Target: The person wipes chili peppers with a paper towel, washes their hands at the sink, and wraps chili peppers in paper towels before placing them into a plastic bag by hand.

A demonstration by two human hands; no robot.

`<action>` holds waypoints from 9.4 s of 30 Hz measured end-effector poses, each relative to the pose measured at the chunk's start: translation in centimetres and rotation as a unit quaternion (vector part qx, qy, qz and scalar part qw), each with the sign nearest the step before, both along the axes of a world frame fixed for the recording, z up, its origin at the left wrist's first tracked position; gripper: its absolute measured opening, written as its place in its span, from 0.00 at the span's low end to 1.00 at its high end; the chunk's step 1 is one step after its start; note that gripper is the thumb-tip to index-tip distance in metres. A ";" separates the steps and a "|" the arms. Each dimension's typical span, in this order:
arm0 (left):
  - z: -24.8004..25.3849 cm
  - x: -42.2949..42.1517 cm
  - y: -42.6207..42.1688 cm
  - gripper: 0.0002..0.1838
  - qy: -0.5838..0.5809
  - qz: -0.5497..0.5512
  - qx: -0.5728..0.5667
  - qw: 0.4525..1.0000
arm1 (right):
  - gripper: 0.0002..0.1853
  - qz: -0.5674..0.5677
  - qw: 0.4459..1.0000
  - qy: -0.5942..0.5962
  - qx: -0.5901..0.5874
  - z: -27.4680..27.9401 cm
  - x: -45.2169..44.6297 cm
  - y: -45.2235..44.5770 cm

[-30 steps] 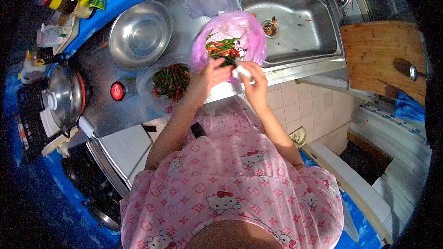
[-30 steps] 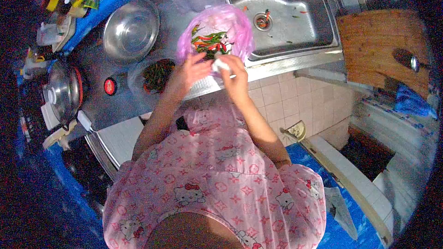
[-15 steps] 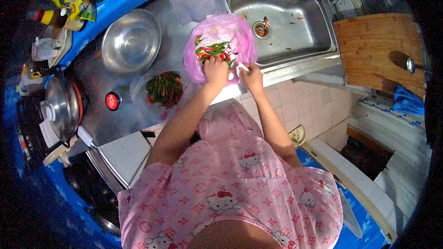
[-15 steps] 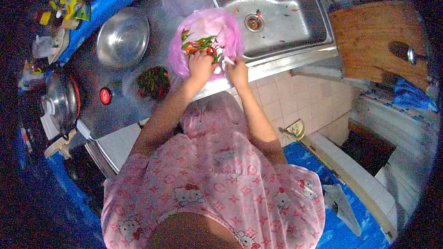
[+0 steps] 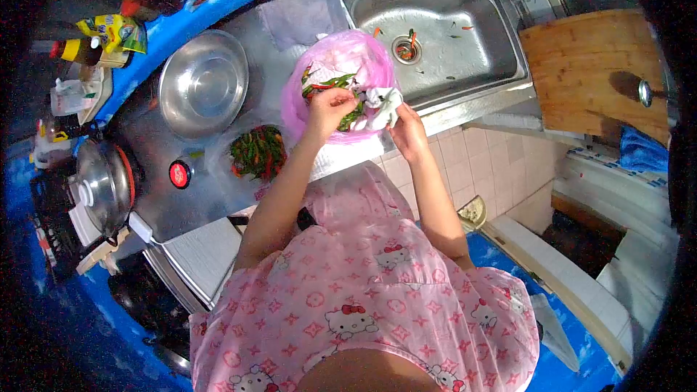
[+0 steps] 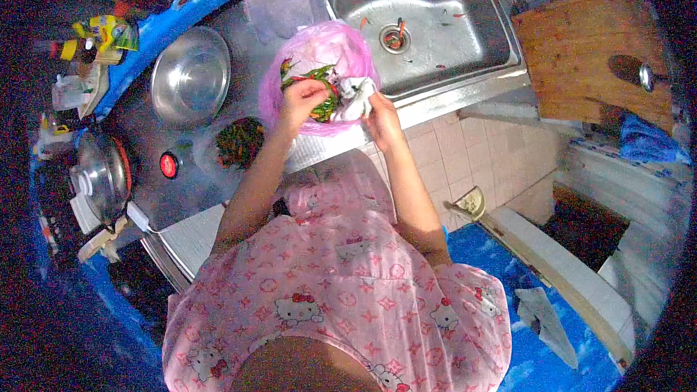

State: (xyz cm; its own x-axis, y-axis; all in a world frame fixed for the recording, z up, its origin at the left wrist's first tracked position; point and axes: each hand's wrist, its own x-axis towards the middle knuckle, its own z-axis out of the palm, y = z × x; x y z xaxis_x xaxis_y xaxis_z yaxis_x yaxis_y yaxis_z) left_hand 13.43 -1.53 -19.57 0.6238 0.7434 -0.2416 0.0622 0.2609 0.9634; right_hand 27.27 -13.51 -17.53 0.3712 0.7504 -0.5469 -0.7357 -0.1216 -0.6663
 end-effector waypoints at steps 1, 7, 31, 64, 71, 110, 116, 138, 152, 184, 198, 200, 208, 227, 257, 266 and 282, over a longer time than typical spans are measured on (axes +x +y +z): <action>1.1 -0.2 0.3 0.05 -0.009 0.004 -0.018 1.000 | 0.14 0.012 1.000 -0.011 0.021 0.9 -0.4 0.4; 4.9 -1.8 0.7 0.05 -0.069 0.049 -0.043 0.995 | 0.11 0.157 0.947 -0.278 0.046 4.4 -3.9 3.6; 11.3 -6.4 1.7 0.08 0.016 0.128 -0.024 0.991 | 0.11 0.028 0.841 -0.528 0.117 10.7 -7.4 6.1; 21.5 -8.9 4.4 0.07 -0.240 0.036 -0.048 0.969 | 0.03 0.124 0.902 -0.362 0.201 23.1 -5.0 11.8; 23.3 -8.1 4.4 0.08 -0.230 0.020 0.081 0.970 | 0.08 0.142 0.879 -0.393 0.229 23.9 -7.0 12.8; 20.8 -9.5 3.7 0.15 -0.308 0.132 -0.116 0.935 | 0.14 0.160 0.776 -0.560 0.240 21.0 -9.7 9.7; 17.5 -9.4 2.9 0.18 -0.340 0.155 -0.095 0.923 | 0.05 0.140 0.866 -0.462 0.129 19.5 -11.2 9.0; 9.3 -19.5 6.5 0.16 -0.233 0.246 -0.213 0.916 | 0.05 0.124 0.759 -0.636 -0.059 -0.8 -11.8 6.1; 9.8 -14.7 3.4 0.15 -0.200 0.180 -0.295 0.917 | 0.12 0.282 0.587 -0.754 -0.089 -3.5 -5.5 5.7; 11.0 -6.3 2.3 0.11 -0.115 0.090 -0.100 0.984 | 0.07 0.196 0.921 -0.331 0.065 12.7 -4.0 9.0; 14.6 -7.9 1.8 0.18 -0.050 0.086 -0.175 0.980 | 0.05 0.231 0.876 -0.417 0.078 13.0 -3.8 10.6; 14.0 -8.2 2.1 0.18 -0.071 0.045 -0.178 0.980 | 0.04 0.232 0.853 -0.462 0.076 13.3 -3.7 10.5; 11.9 -8.3 1.8 0.15 -0.075 0.032 -0.096 0.992 | 0.05 0.296 0.847 -0.437 0.068 13.5 -3.9 9.3; 11.0 -20.8 2.7 0.17 -0.031 0.354 -0.113 0.928 | 0.06 0.277 0.942 -0.185 0.031 3.9 -16.3 8.5; 7.4 -26.9 1.2 0.15 0.045 0.283 -0.056 0.956 | 0.09 0.169 0.954 -0.243 0.041 1.4 -21.9 6.5; 8.1 -24.1 0.2 0.14 -0.005 0.248 -0.147 0.958 | 0.10 0.086 0.700 -0.677 -0.209 -3.9 -10.1 5.5; 1.4 -14.8 -0.9 0.20 -0.266 0.129 -0.249 0.922 | 0.07 0.201 0.811 -0.546 -0.059 -2.0 -3.0 6.0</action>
State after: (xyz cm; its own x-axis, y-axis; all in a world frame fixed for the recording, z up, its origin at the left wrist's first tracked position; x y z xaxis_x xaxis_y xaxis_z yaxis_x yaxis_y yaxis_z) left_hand -1.40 -2.44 -18.15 0.5709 0.7629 -0.3034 -0.5104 0.6192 0.5967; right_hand 24.24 -7.49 -19.54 0.4209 0.8974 -0.1324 0.4008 -0.3149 -0.8604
